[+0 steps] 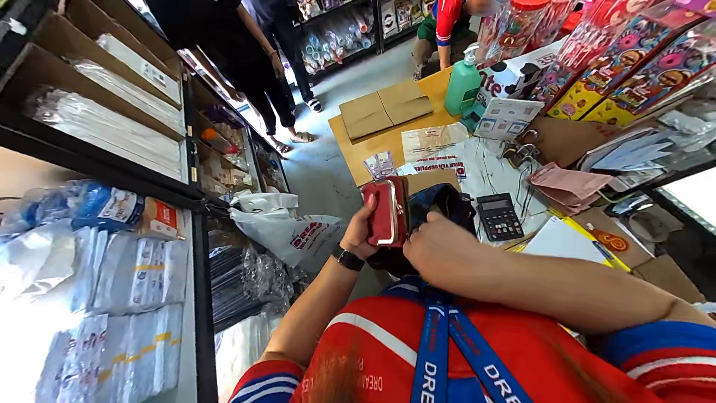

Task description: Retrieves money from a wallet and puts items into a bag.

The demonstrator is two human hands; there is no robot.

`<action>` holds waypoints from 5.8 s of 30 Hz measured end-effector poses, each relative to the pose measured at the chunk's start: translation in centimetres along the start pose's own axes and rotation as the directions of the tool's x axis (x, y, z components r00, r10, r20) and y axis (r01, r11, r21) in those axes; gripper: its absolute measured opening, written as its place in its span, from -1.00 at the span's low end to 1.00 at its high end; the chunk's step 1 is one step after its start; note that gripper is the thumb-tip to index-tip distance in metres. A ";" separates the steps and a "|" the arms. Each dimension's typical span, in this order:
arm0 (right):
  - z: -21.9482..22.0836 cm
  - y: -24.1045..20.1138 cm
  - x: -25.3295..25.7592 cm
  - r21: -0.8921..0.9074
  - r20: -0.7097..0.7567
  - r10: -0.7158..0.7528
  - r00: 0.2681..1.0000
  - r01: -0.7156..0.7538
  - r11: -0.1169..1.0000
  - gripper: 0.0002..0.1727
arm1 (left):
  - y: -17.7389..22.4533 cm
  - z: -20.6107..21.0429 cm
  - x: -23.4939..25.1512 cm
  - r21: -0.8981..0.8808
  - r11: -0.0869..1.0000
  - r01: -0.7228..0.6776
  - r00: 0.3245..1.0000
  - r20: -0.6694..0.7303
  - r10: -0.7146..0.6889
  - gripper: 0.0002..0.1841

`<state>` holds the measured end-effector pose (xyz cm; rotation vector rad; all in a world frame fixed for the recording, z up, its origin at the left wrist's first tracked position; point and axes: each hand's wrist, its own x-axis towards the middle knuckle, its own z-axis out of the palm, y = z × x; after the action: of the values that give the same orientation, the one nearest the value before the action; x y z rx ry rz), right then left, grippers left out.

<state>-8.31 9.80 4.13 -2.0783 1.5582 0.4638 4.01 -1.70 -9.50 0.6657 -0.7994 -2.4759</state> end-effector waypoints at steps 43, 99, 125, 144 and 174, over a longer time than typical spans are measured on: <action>7.2 8.2 1.8 0.865 -0.485 0.096 0.869 0.461 0.197 -0.45 | -1.9 -5.8 -4.6 -0.148 0.955 -0.256 0.849 0.438 0.296 -0.71; 7.4 5.9 4.5 -0.027 -0.940 -0.138 0.311 0.337 0.941 -0.66 | -2.7 5.1 -4.8 -0.098 0.960 -0.263 0.962 -0.106 0.253 -0.63; 8.0 5.2 6.4 0.054 -0.927 0.025 0.374 0.068 0.996 -0.88 | -3.4 6.5 -4.1 0.084 0.911 -0.404 0.877 -0.248 0.412 -0.69; 8.8 7.5 4.3 0.513 -0.827 0.229 0.514 0.522 0.682 -0.82 | -3.0 7.0 -4.1 0.103 0.948 -0.302 0.899 -0.302 0.319 -0.65; 9.1 4.9 3.6 0.172 -0.911 0.011 0.412 0.356 0.919 -0.73 | -2.4 6.6 -6.3 0.213 0.940 -0.265 0.928 -0.210 0.309 -0.68</action>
<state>-11.74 11.07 -6.16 -2.2381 1.6819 -1.1899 4.56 6.17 -4.41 0.8294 -0.9588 -2.0284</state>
